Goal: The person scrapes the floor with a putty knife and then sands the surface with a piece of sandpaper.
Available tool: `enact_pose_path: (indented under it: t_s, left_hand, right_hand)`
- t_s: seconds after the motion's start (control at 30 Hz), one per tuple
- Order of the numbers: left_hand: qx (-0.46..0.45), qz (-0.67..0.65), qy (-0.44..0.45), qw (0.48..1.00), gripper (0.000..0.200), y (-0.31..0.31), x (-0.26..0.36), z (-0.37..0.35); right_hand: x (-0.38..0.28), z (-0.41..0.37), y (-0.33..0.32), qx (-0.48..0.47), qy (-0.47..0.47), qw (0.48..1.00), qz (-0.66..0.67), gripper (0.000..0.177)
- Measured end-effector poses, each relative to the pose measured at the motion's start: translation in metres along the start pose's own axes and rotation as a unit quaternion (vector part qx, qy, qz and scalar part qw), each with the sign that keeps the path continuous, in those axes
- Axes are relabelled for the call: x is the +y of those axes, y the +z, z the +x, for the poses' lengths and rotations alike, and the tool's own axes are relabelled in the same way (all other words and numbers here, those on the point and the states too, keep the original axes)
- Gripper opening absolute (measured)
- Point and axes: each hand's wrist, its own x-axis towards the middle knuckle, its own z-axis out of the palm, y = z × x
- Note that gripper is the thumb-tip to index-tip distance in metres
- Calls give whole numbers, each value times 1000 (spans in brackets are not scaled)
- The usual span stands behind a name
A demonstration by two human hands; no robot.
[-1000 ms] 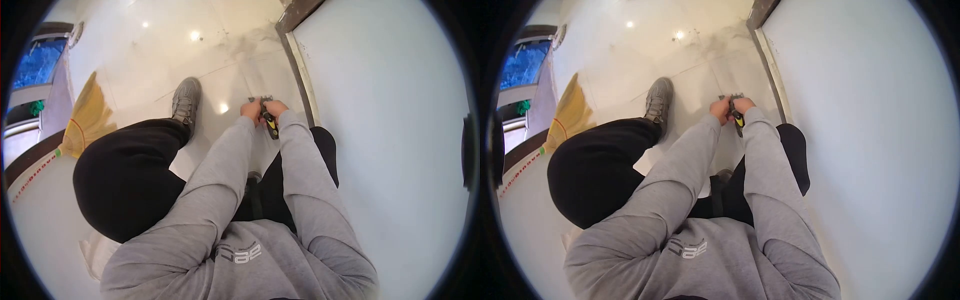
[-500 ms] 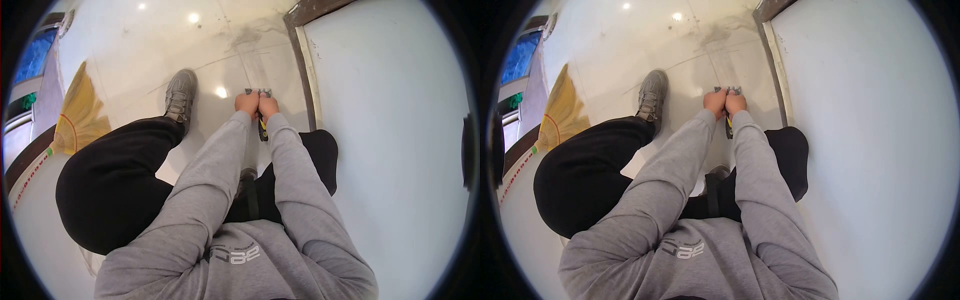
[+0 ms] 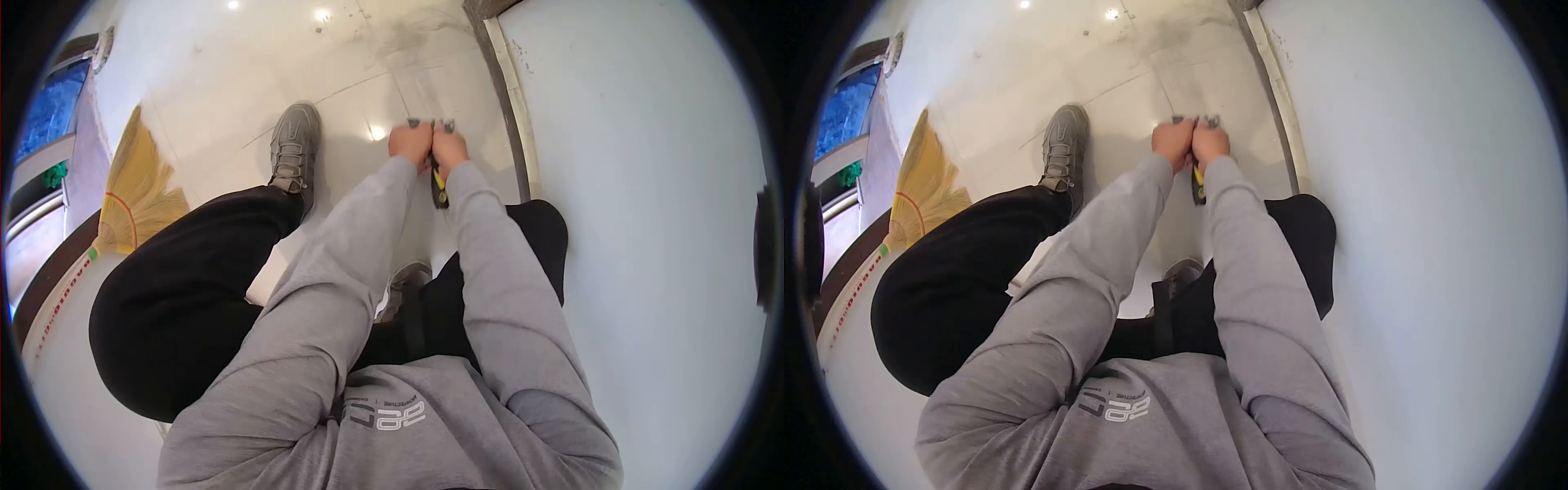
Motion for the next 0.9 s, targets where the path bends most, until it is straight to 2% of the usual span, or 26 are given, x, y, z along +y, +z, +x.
enact_pose_path:
  t_s: [0.07, 0.1, 0.17, 0.27, 0.33, 0.4, 0.47, 0.53, 0.63, 0.7, 0.77, 0.83, 0.9]
  left_hand:
    - [21, -3, -1, 1000, 34, -3, -13, -23]
    - [31, -24, -23, 999, 35, -7, -17, -31]
    - [40, -42, -52, 997, 37, -12, -23, -36]
    - [10, -14, -57, 998, 38, -10, -27, -18]
    - [55, 37, 54, 996, 37, -2, -41, 0]
    - [30, 56, 18, 998, 37, -4, -19, -1]
    - [7, 72, -23, 997, 37, -4, -15, -4]
    - [45, 45, -20, 998, 36, -2, -12, -1]
    - [-7, 33, -42, 999, 36, -6, -5, -4]
    - [8, -2, -35, 999, 36, 1, -9, 3]
    - [23, -40, -21, 999, 35, 3, -2, 5]
    - [-4, 5, -40, 999, 35, -8, 9, -20]
    - [7, 11, -23, 1000, 36, -1, -1, -11]
  right_hand:
    - [45, 20, 5, 100, -70, 988, -91, 56]
    - [43, 13, 5, 104, -74, 988, -91, 56]
    - [42, -4, 5, 62, -21, 997, -31, 57]
    - [51, 17, 7, 50, -8, 999, -12, 55]
    - [37, 8, 8, 69, -18, 997, -2, 53]
    - [28, 7, 8, 91, -26, 995, 10, 51]
    - [31, 16, 9, 70, 16, 993, 91, 47]
    - [23, 14, 9, 65, 24, 994, 84, 47]
    - [22, 13, 8, 58, 29, 995, 79, 47]
    - [14, 2, 7, 56, 20, 995, 85, 47]
    - [-9, -25, 3, 93, -31, 995, -27, 50]
    - [35, 18, 4, 66, -23, 998, -7, 52]
    - [30, 39, 4, 35, -44, 998, 12, 53]
